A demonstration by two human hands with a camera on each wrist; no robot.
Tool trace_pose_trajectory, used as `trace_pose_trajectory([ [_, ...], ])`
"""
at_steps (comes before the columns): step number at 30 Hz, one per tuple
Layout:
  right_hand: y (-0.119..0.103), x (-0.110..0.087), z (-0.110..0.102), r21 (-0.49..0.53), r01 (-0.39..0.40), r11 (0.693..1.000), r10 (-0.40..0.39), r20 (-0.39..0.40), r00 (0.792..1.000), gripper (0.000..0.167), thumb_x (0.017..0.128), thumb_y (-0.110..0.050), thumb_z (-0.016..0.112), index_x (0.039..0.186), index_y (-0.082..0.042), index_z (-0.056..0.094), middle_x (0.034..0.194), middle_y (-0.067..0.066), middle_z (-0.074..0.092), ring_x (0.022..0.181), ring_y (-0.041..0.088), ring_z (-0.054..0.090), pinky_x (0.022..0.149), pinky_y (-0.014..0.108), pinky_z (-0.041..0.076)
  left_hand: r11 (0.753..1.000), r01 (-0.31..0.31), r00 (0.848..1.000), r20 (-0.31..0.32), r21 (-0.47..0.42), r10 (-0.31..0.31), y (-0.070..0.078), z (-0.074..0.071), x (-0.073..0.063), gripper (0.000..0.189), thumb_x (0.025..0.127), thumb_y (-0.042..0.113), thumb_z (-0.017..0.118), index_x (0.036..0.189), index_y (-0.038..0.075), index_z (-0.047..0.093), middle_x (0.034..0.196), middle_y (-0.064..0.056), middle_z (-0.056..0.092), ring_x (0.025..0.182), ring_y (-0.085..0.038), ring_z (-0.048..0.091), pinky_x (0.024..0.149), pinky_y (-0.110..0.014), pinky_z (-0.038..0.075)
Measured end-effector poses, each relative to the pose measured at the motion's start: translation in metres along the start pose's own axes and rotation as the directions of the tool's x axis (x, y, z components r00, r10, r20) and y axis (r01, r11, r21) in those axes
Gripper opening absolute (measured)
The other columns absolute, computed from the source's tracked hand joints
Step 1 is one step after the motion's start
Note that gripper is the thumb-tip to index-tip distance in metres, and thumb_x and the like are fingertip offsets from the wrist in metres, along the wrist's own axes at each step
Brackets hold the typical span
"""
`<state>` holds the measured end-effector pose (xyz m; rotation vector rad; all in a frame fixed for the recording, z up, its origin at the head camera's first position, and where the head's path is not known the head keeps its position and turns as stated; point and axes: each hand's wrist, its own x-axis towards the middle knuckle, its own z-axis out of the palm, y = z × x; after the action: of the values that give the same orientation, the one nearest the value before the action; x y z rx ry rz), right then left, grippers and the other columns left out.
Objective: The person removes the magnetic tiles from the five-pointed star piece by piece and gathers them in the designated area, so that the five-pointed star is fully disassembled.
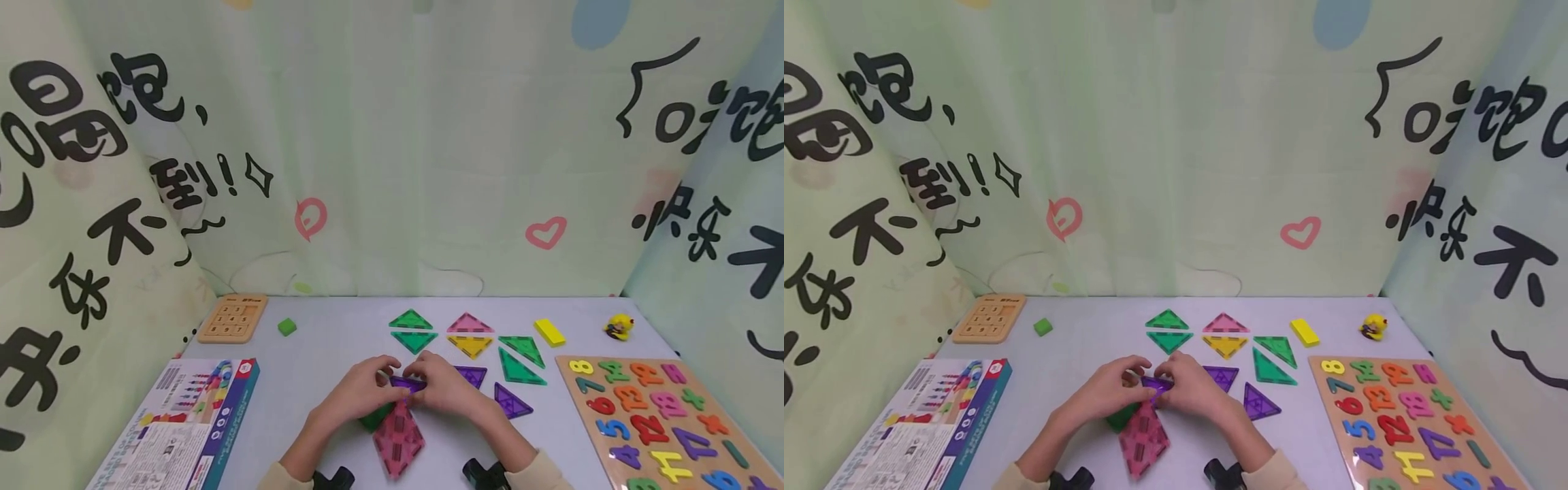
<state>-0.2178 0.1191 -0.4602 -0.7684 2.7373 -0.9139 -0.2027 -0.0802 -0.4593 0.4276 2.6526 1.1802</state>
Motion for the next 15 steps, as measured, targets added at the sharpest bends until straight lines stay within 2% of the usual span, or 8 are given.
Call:
trace_pose_trajectory([
  [7,-0.008,-0.004,0.008,-0.106,-0.024,0.994,0.020,-0.031,0.999,0.039,0.077,-0.023,0.082,0.114,-0.013,0.071,0.098,0.000,0.053,0.090,0.014,0.046,0.075,0.026,0.046,1.000,0.008,0.998,0.070,0.025,-0.009,-0.001,-0.011,-0.003,0.035,0.087,0.049,0.072,0.105,0.019,0.071,0.101,0.004,0.067,0.093,-0.015,0.056,0.084,-0.039,0.051],
  [11,-0.014,-0.005,0.010,-0.161,-0.056,0.985,0.049,-0.048,0.998,0.043,0.076,-0.027,0.082,0.116,-0.014,0.070,0.098,-0.001,0.052,0.089,0.014,0.045,0.072,0.026,0.044,0.999,0.002,0.995,0.104,0.032,-0.006,-0.001,-0.015,-0.006,0.027,0.088,0.049,0.071,0.095,0.022,0.070,0.094,0.006,0.067,0.088,-0.013,0.056,0.078,-0.036,0.050],
  [15,-0.016,-0.005,0.011,-0.193,-0.085,0.977,0.074,-0.062,0.995,0.048,0.077,-0.030,0.080,0.120,-0.012,0.069,0.100,0.001,0.053,0.091,0.015,0.046,0.074,0.029,0.047,1.000,-0.014,0.992,0.124,0.026,0.011,-0.002,-0.019,-0.007,0.025,0.089,0.047,0.070,0.090,0.022,0.069,0.089,0.007,0.066,0.084,-0.013,0.055,0.073,-0.032,0.047],
])
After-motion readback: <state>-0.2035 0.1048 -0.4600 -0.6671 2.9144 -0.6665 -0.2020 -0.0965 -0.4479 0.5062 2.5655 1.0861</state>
